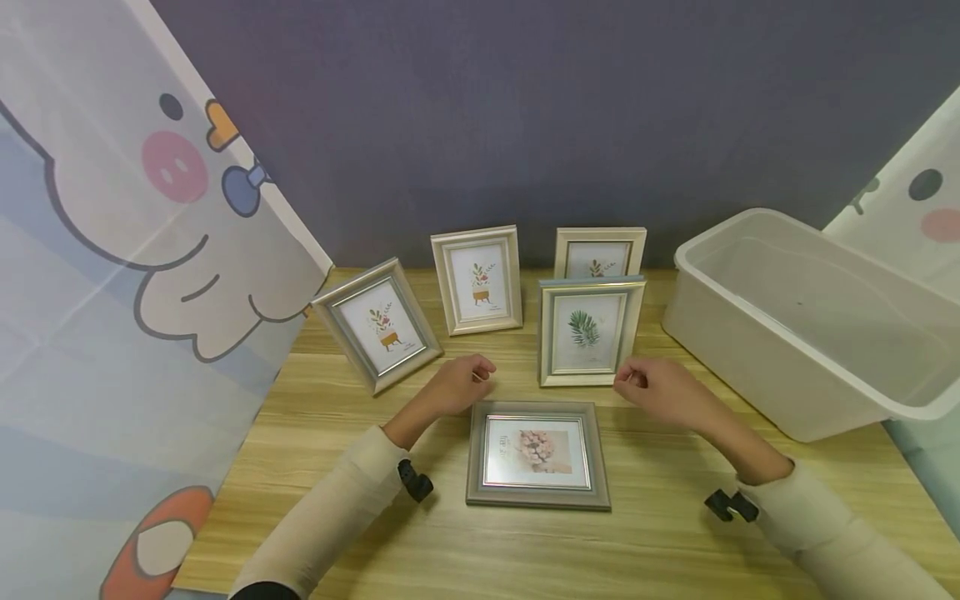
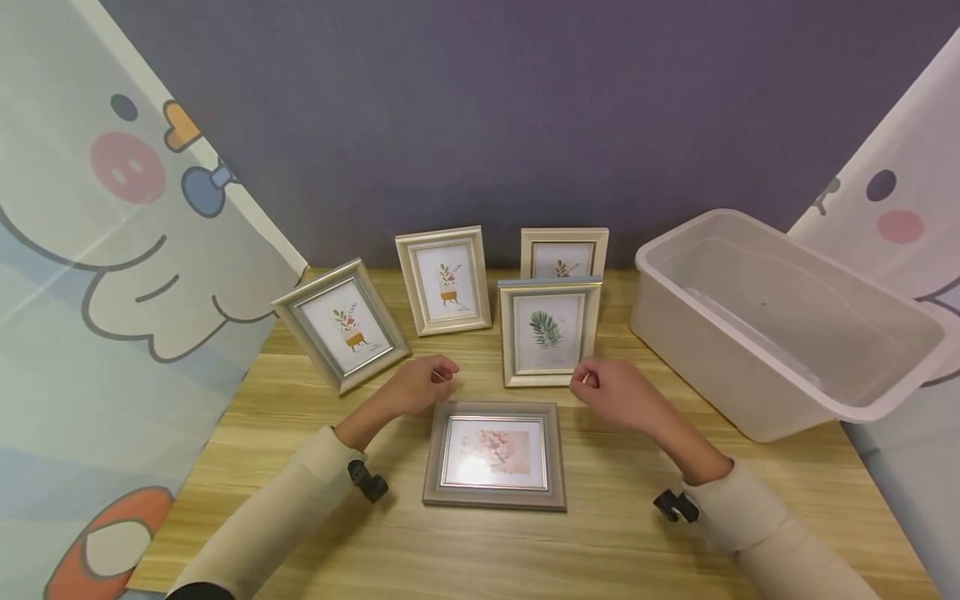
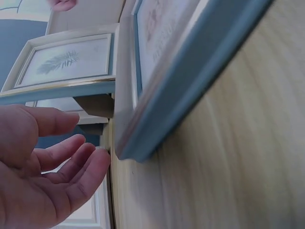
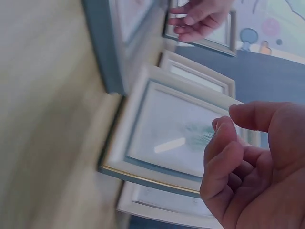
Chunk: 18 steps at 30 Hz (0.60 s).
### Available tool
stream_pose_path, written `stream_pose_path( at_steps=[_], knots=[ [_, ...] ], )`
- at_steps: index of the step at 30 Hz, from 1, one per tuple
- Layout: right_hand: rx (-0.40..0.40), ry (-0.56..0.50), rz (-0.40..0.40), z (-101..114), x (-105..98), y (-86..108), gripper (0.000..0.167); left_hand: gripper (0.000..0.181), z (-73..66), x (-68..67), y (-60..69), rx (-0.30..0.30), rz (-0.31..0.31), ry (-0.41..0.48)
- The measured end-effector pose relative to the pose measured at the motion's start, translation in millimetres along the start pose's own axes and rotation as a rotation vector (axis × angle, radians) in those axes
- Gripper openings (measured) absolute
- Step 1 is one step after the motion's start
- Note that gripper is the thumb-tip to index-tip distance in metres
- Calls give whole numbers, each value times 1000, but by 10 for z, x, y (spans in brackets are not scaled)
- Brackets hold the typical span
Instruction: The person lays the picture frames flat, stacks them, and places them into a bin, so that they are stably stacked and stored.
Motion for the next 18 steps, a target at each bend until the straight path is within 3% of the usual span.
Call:
stream_pose_path(
  at_steps=[14,18],
  knots=[
    [-289,164,-362,503,-807,-116,5,56,-263,134,-330,71,41,172],
    [-286,266,-385,618,-940,-231,13,57,-317,167,-449,61,16,172]
  ],
)
Point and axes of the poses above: each hand's wrist, its own y-axis away from the middle knuckle, its own x-axis out of the palm, z = x × y, the point moved 6 cm from there along -y, towards the middle knuckle, and after that the axes turned 11 degrees about z, right-handed, at the moved point
